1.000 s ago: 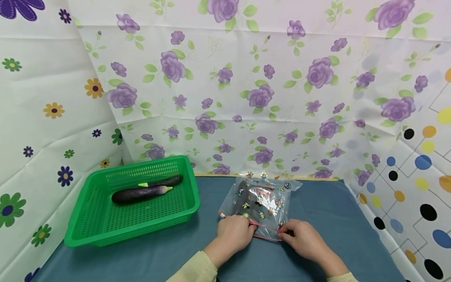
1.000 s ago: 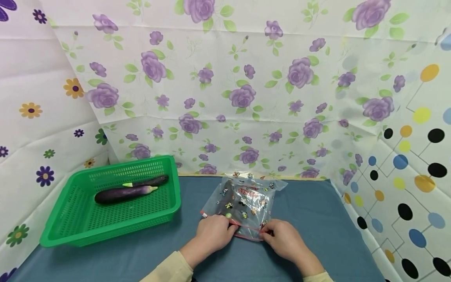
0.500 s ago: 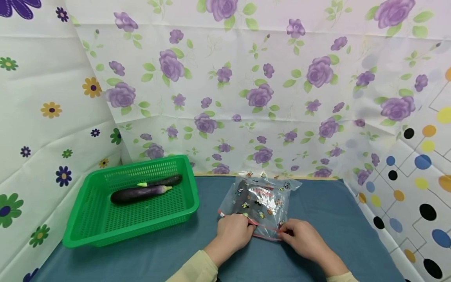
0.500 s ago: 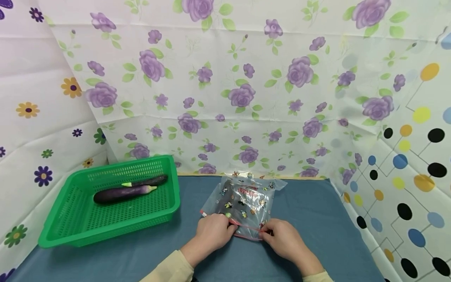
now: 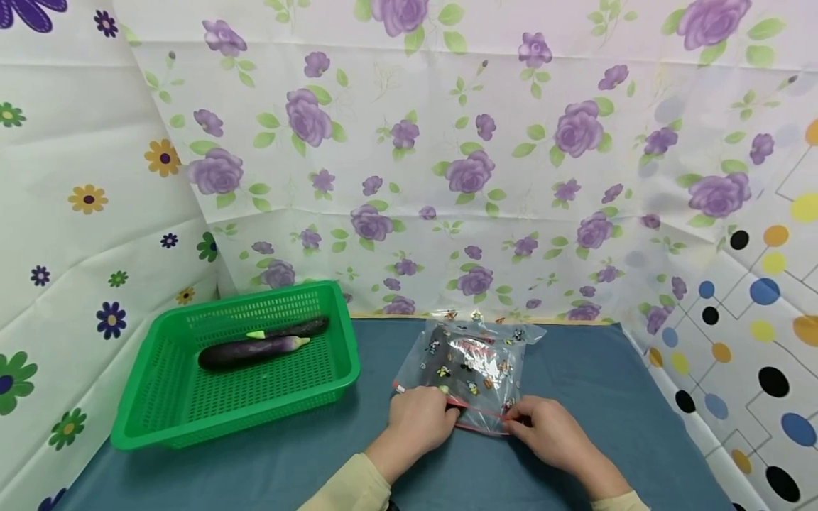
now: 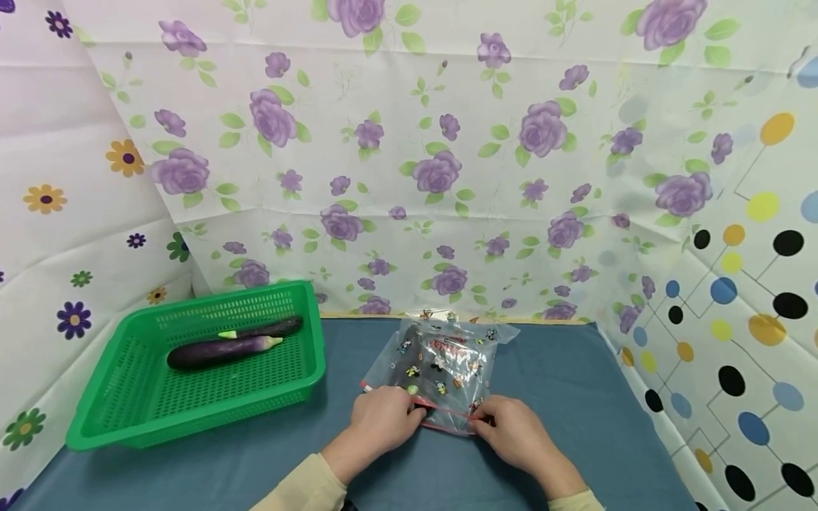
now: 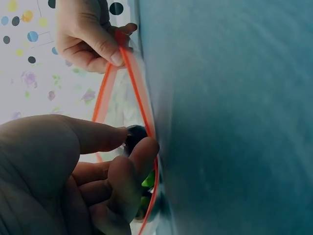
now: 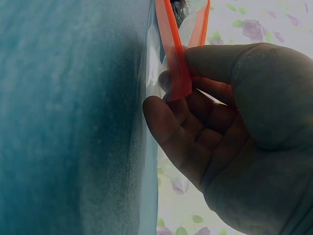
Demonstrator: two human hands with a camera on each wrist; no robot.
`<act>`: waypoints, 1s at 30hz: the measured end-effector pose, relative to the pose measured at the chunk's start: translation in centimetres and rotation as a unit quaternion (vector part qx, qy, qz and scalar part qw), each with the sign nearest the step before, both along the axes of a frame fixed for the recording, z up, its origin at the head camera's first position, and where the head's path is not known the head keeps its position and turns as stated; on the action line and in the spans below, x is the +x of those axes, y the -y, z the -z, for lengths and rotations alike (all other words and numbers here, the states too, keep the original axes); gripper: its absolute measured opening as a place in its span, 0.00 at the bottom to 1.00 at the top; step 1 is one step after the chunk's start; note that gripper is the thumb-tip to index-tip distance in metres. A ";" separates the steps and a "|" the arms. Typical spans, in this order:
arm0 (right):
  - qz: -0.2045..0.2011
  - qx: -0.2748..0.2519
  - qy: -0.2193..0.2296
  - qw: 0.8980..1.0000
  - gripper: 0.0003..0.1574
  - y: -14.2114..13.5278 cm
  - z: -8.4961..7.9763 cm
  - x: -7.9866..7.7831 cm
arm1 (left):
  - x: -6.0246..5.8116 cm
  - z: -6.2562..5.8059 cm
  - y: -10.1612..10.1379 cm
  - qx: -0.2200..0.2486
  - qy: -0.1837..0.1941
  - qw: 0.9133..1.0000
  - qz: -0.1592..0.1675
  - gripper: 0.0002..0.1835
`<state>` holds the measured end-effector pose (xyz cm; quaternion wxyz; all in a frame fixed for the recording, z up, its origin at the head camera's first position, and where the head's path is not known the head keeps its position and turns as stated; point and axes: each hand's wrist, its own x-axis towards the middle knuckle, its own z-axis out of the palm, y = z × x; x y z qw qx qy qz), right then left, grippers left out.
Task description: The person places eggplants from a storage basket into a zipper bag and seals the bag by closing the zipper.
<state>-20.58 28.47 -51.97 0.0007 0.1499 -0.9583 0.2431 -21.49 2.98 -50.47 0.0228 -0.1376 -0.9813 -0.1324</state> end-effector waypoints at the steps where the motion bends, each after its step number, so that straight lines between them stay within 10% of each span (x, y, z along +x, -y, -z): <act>1: 0.000 -0.003 -0.001 1.000 0.08 0.0 0.0 0.0 | 0.0 -0.1 0.1 0.000 0.000 1.000 0.001 0.29; 16: -0.007 -0.007 -0.006 1.000 0.07 -0.1 0.1 0.1 | 0.0 -1.8 1.4 0.023 0.002 1.000 0.000 0.30; 24: -0.001 -0.002 -0.004 1.000 0.08 0.0 0.0 0.1 | -0.2 -3.0 2.6 0.086 -0.055 0.995 -0.016 0.14; 30: -0.004 -0.006 -0.005 1.000 0.08 0.0 -0.1 0.1 | -0.3 -3.9 3.5 0.109 -0.080 0.990 -0.027 0.21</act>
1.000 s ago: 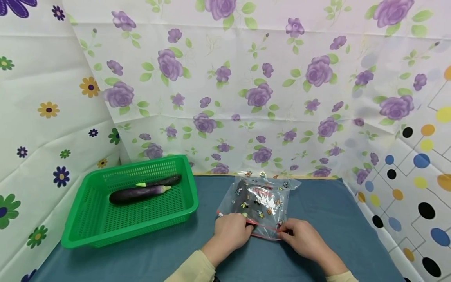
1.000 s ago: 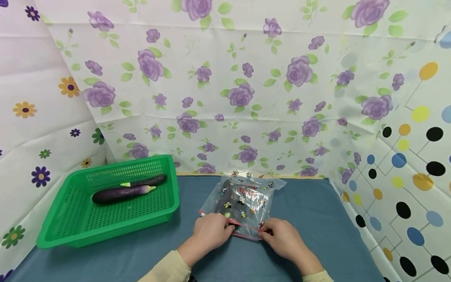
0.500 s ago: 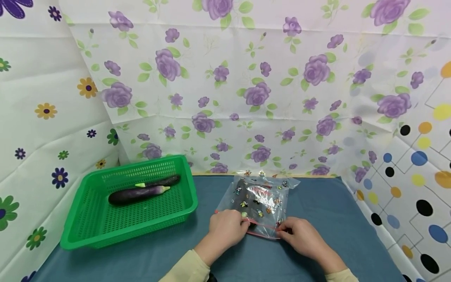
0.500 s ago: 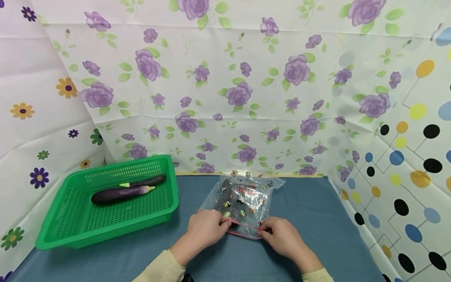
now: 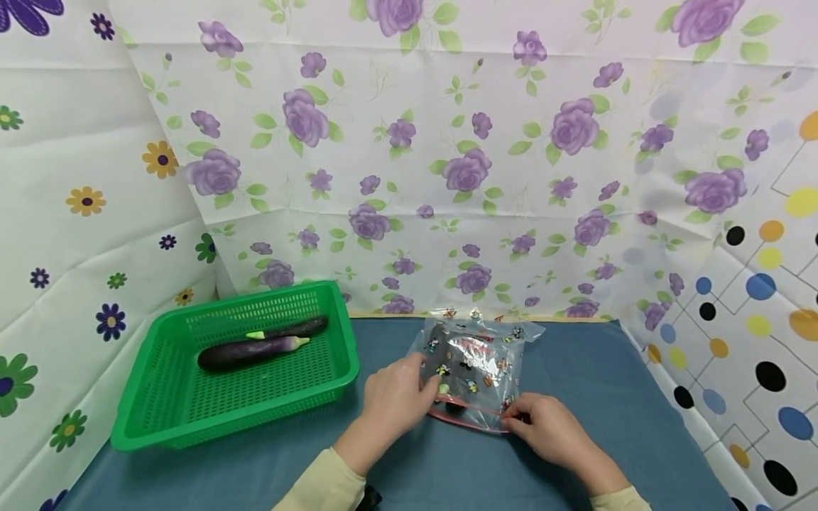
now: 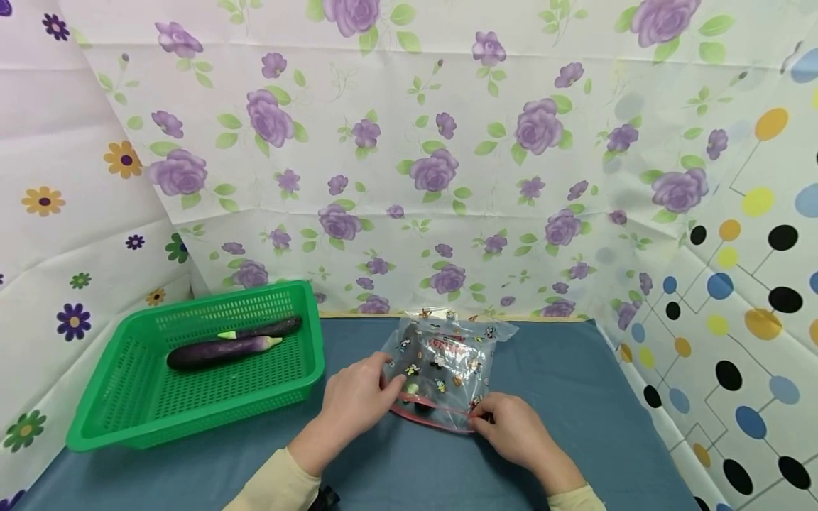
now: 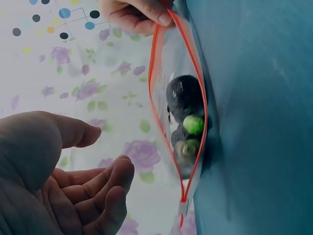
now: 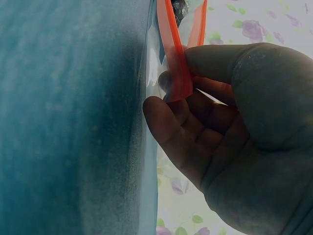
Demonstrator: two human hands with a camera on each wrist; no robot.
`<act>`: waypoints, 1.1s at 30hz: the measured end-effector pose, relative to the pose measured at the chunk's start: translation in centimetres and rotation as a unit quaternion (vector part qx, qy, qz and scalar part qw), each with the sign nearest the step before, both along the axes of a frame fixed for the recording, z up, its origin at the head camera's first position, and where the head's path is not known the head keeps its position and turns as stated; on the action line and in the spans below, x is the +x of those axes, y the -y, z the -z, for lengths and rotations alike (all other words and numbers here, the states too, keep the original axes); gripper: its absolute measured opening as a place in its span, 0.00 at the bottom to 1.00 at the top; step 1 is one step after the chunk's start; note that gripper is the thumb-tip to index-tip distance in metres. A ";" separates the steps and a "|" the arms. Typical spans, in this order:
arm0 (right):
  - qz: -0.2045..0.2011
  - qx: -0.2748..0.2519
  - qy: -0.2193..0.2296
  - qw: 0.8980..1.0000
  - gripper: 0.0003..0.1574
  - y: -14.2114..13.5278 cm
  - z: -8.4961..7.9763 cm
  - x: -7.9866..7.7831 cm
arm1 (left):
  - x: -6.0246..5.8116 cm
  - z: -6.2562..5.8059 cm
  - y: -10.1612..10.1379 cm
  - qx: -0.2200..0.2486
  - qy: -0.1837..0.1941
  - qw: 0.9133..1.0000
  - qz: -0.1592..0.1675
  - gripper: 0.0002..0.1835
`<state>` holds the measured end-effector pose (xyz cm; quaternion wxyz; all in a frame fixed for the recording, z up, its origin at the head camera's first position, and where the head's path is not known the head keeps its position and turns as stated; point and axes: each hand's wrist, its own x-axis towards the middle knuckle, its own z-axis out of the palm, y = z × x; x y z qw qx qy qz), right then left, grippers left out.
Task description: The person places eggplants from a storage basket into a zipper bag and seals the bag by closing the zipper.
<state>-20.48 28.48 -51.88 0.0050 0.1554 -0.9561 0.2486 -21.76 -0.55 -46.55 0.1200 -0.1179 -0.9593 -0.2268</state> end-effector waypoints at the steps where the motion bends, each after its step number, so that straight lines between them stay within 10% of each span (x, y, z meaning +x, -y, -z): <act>1: -0.001 -0.002 0.000 1.000 0.08 0.0 0.0 0.0 | 0.0 -0.1 0.2 0.000 -0.005 1.000 -0.002 0.22; 33: -0.011 -0.009 -0.003 1.000 0.06 -0.3 0.5 -0.1 | -1.6 -1.5 5.5 0.005 -0.188 0.982 0.023 0.20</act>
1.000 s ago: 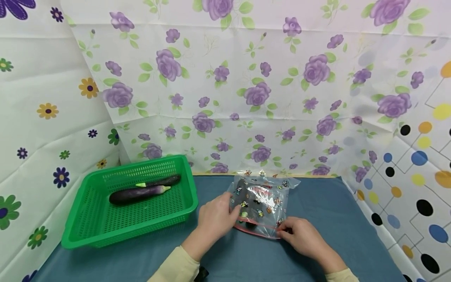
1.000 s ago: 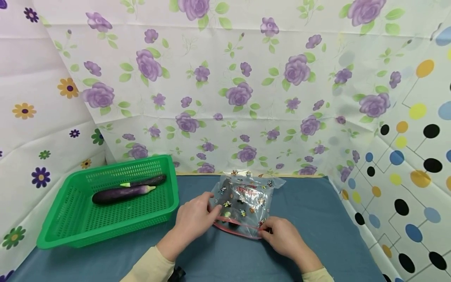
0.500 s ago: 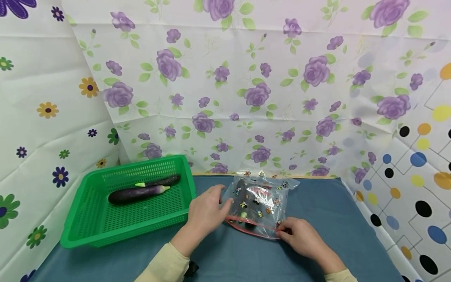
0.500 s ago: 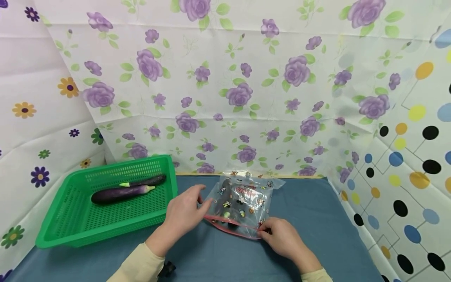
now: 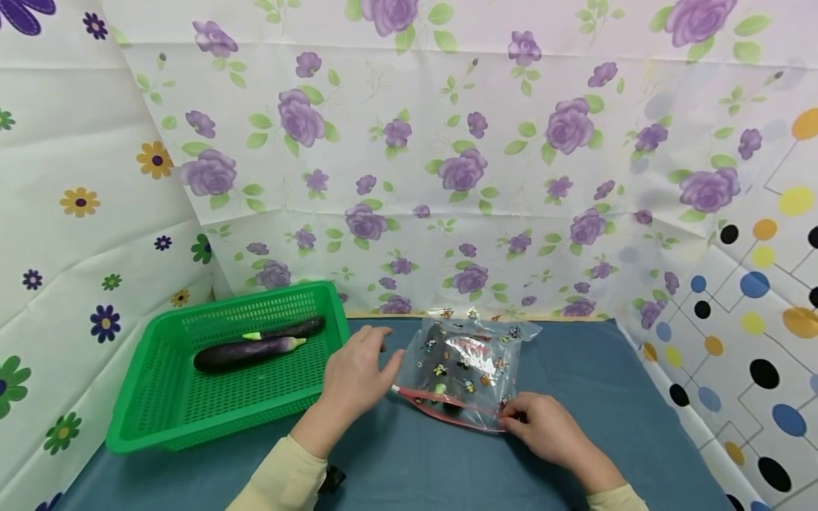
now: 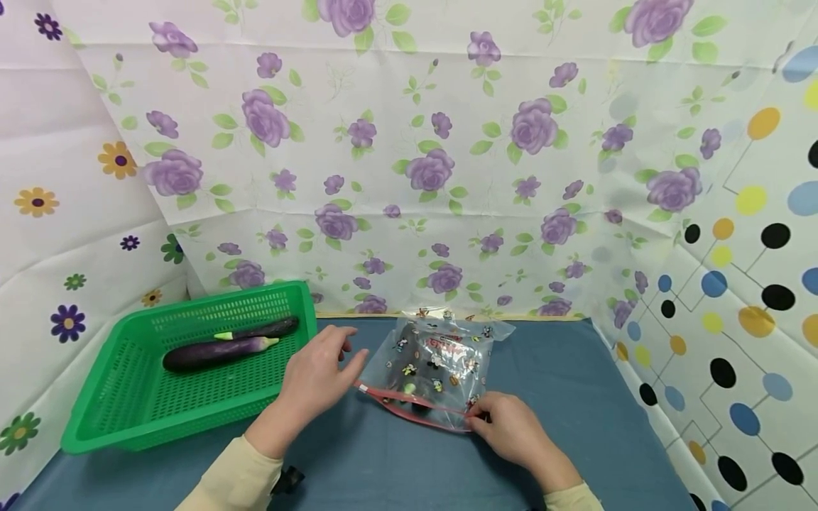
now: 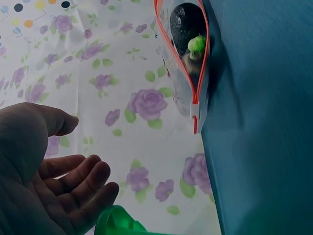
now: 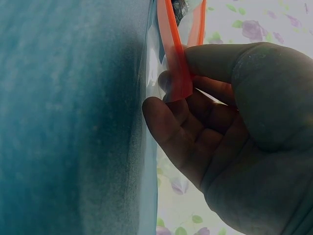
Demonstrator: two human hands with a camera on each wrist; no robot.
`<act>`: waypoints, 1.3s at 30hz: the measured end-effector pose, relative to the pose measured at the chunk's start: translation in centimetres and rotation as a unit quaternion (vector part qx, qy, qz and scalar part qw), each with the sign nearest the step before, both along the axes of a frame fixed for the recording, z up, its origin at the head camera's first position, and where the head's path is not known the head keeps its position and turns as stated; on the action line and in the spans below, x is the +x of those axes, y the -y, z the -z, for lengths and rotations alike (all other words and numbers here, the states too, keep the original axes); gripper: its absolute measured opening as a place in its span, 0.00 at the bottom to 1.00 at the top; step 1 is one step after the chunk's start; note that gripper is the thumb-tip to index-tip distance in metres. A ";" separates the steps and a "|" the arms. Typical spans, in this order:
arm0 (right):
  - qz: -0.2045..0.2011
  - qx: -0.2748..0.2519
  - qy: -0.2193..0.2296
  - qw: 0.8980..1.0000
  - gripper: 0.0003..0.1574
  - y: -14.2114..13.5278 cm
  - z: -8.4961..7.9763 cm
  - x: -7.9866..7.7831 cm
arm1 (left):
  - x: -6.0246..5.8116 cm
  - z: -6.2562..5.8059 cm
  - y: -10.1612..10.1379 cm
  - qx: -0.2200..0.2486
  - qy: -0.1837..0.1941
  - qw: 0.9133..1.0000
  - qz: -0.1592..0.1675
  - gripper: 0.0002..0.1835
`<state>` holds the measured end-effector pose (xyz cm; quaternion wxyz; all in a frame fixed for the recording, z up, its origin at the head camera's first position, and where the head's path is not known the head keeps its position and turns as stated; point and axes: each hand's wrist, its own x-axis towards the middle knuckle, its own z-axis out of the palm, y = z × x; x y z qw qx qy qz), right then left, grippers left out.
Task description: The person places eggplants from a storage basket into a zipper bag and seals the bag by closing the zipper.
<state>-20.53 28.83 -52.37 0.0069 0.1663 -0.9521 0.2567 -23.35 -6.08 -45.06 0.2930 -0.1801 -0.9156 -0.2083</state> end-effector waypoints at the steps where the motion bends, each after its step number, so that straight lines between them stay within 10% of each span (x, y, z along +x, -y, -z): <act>1: 0.000 0.002 0.001 1.000 0.06 0.0 0.0 0.0 | 0.0 0.0 0.1 -0.002 0.002 1.000 -0.002 0.20; 39: -0.010 0.000 0.005 1.000 0.05 0.0 -0.1 0.0 | -0.5 -1.3 7.1 -0.060 0.100 0.992 -0.056 0.31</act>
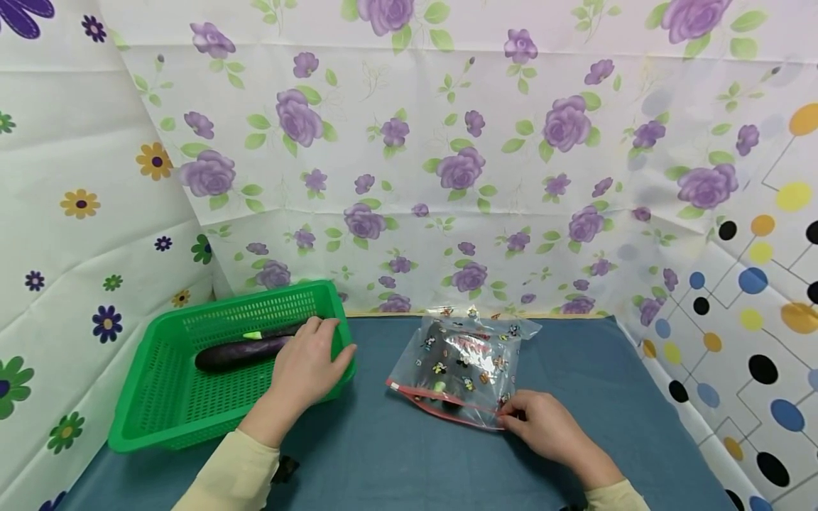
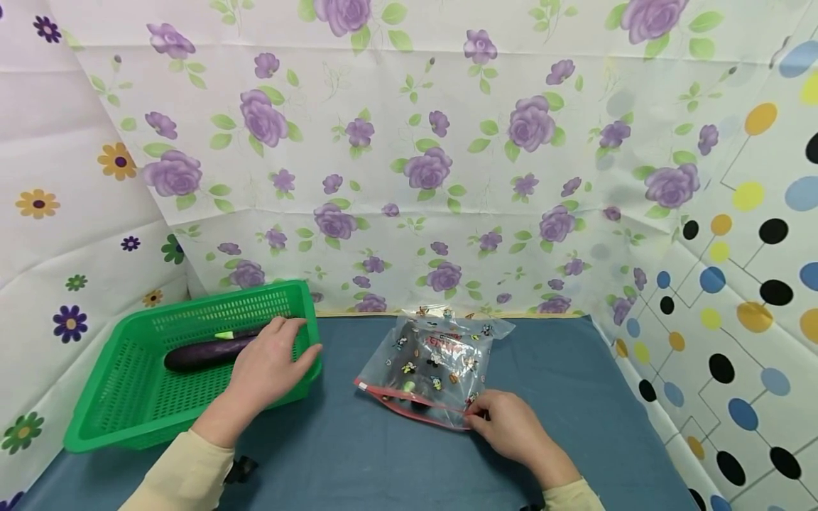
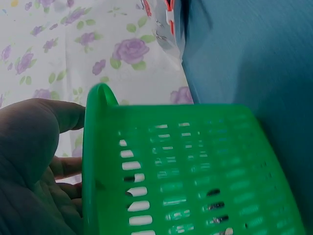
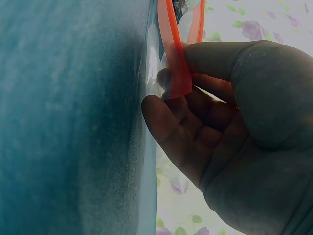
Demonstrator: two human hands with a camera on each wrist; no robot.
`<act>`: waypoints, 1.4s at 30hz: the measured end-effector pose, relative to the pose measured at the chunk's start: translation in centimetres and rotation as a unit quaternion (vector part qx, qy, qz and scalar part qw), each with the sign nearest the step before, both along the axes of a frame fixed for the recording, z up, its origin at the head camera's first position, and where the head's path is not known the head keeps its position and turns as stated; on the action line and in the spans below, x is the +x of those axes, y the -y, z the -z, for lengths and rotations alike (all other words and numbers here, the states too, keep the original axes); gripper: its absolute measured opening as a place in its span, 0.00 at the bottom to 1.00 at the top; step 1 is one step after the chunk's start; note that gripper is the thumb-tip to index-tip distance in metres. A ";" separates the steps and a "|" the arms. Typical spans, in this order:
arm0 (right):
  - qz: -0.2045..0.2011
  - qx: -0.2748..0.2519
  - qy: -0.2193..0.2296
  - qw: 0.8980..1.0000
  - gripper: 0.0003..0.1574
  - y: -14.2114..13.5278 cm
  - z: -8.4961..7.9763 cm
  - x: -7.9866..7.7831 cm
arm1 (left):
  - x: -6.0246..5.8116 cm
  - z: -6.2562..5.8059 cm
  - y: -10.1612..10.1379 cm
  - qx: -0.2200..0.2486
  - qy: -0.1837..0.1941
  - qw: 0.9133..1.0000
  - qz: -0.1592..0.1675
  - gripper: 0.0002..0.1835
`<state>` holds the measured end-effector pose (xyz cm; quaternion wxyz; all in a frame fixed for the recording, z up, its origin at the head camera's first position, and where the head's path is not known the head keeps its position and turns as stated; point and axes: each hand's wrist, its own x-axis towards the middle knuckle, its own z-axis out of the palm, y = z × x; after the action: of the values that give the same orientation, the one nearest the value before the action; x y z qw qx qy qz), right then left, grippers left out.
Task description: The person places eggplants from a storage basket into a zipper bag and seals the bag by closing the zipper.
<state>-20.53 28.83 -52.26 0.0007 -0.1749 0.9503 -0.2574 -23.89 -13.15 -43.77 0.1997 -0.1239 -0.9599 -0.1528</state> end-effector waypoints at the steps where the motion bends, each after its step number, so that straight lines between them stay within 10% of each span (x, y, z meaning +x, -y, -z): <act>1: 0.000 0.001 0.001 1.000 0.05 0.0 0.0 0.0 | 0.0 0.0 0.2 -0.002 0.002 1.000 -0.002 0.32; 42: 0.004 -0.001 0.013 1.000 0.04 0.0 -0.1 0.0 | -2.1 0.0 7.8 -0.054 0.109 0.992 -0.044 0.32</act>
<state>-20.52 28.80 -52.14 0.0115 -0.1679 0.9506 -0.2610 -26.04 -20.90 -43.76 0.0931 -0.0749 -0.9873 -0.1046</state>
